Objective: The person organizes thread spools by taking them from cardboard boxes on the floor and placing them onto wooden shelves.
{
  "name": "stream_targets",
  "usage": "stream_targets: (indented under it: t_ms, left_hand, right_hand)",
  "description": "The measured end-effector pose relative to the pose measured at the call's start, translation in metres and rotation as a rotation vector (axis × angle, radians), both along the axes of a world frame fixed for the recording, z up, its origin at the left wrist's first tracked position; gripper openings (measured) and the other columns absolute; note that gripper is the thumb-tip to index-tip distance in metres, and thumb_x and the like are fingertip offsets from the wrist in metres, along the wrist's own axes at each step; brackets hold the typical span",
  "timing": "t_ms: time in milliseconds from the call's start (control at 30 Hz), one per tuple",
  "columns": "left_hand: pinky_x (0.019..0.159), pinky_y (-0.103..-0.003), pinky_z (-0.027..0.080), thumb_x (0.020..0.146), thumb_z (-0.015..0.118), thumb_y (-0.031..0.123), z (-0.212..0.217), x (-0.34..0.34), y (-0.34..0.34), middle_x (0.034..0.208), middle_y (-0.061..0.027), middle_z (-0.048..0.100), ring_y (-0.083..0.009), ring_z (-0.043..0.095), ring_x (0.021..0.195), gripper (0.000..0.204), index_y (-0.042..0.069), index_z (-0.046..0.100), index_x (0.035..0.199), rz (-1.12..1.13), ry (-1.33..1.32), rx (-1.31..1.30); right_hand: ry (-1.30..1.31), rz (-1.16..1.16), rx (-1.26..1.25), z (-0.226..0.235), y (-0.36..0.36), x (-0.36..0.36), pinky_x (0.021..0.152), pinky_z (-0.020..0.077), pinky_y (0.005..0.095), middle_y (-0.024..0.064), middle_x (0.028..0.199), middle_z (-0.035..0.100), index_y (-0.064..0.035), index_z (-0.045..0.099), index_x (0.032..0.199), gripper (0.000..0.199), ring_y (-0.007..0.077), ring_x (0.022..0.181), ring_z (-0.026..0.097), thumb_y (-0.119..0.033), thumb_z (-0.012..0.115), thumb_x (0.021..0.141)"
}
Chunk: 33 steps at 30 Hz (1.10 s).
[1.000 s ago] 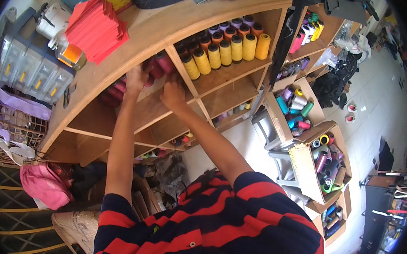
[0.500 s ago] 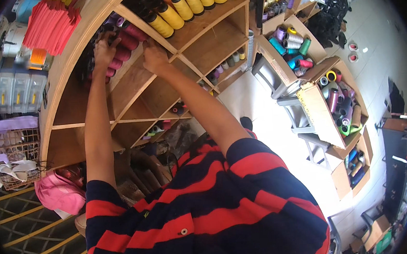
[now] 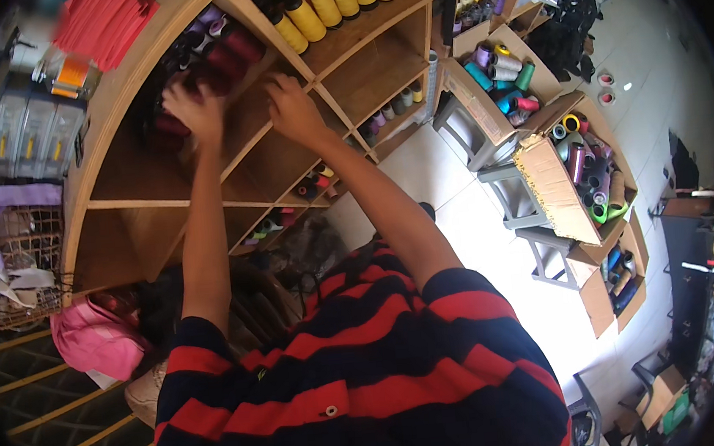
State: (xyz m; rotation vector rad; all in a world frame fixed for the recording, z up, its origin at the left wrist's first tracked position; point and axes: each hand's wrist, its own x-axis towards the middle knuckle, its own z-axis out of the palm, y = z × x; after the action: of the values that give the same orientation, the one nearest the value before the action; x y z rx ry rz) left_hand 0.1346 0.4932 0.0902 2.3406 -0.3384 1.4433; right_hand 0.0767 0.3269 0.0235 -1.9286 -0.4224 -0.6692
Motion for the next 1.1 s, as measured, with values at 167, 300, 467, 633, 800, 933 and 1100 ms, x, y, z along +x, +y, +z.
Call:
stream_targets:
  t_ms: [167, 300, 467, 633, 800, 933, 1100]
  left_hand:
    - [0.086, -0.048, 0.042, 0.076, 0.061, 0.009, -0.052, -0.011, 0.031, 0.115, -0.0173, 0.052, -0.0391, 0.052, 0.102, 0.035, 0.006, 0.058, 0.111, -0.112, 0.443, -0.030]
    - [0.088, -0.048, 0.043, 0.075, 0.061, 0.009, -0.065, 0.006, 0.047, 0.114, -0.0171, 0.052, -0.0396, 0.051, 0.104, 0.037, 0.004, 0.057, 0.112, -0.099, 0.509, 0.091]
    - [0.090, -0.049, 0.043, 0.077, 0.063, 0.012, -0.064, 0.011, 0.044, 0.112, -0.0182, 0.052, -0.0410, 0.051, 0.106, 0.038, 0.003, 0.057, 0.113, -0.122, 0.559, 0.113]
    - [0.094, -0.049, 0.041, 0.086, 0.058, 0.020, -0.074, -0.019, 0.023, 0.126, -0.0227, 0.048, -0.0417, 0.047, 0.115, 0.038, 0.002, 0.055, 0.119, -0.050, 0.598, 0.070]
    - [0.101, -0.045, 0.038, 0.091, 0.054, 0.026, -0.084, -0.054, -0.018, 0.136, -0.0254, 0.043, -0.0401, 0.042, 0.125, 0.043, 0.002, 0.052, 0.127, 0.017, 0.569, 0.230]
    - [0.101, -0.040, 0.039, 0.094, 0.053, 0.031, -0.064, -0.089, -0.078, 0.129, -0.0220, 0.053, -0.0351, 0.049, 0.121, 0.045, 0.002, 0.052, 0.129, -0.433, 0.783, -0.060]
    - [0.094, -0.034, 0.044, 0.095, 0.054, 0.025, -0.075, -0.163, -0.180, 0.119, -0.0196, 0.061, -0.0300, 0.059, 0.110, 0.042, -0.003, 0.052, 0.126, -0.829, 0.964, -0.535]
  right_hand:
    - [-0.058, -0.031, -0.023, -0.009, 0.000, -0.031, 0.093, 0.0428, 0.0430, 0.0182, 0.122, 0.050, 0.0005, 0.056, 0.110, 0.035, 0.0371, 0.110, 0.049, 0.003, 0.056, 0.075]
    - [-0.011, -0.017, -0.032, -0.014, 0.000, -0.049, 0.092, 0.0430, 0.0427, 0.0185, 0.120, 0.050, 0.0011, 0.056, 0.108, 0.032, 0.0375, 0.109, 0.050, 0.004, 0.056, 0.075]
    - [0.091, 0.015, -0.083, -0.026, -0.005, -0.063, 0.090, 0.0429, 0.0436, 0.0191, 0.117, 0.050, 0.0025, 0.054, 0.106, 0.030, 0.0388, 0.108, 0.050, 0.003, 0.055, 0.077]
    - [0.174, 0.036, -0.045, -0.045, -0.015, -0.082, 0.087, 0.0444, 0.0422, 0.0196, 0.116, 0.049, 0.0028, 0.053, 0.109, 0.028, 0.0378, 0.102, 0.053, 0.000, 0.056, 0.081]
    - [0.305, 0.103, 0.018, -0.046, -0.035, -0.104, 0.083, 0.0468, 0.0395, 0.0187, 0.115, 0.049, 0.0011, 0.054, 0.112, 0.030, 0.0373, 0.099, 0.055, 0.000, 0.056, 0.082]
    - [0.388, 0.125, 0.067, -0.053, -0.065, -0.126, 0.083, 0.0479, 0.0383, 0.0181, 0.112, 0.051, -0.0001, 0.055, 0.114, 0.032, 0.0355, 0.098, 0.057, 0.001, 0.056, 0.082]
    - [0.589, 0.067, 0.305, -0.051, -0.142, -0.178, 0.084, 0.0484, 0.0351, 0.0154, 0.114, 0.057, -0.0013, 0.055, 0.118, 0.029, 0.0268, 0.100, 0.060, -0.012, 0.054, 0.091]
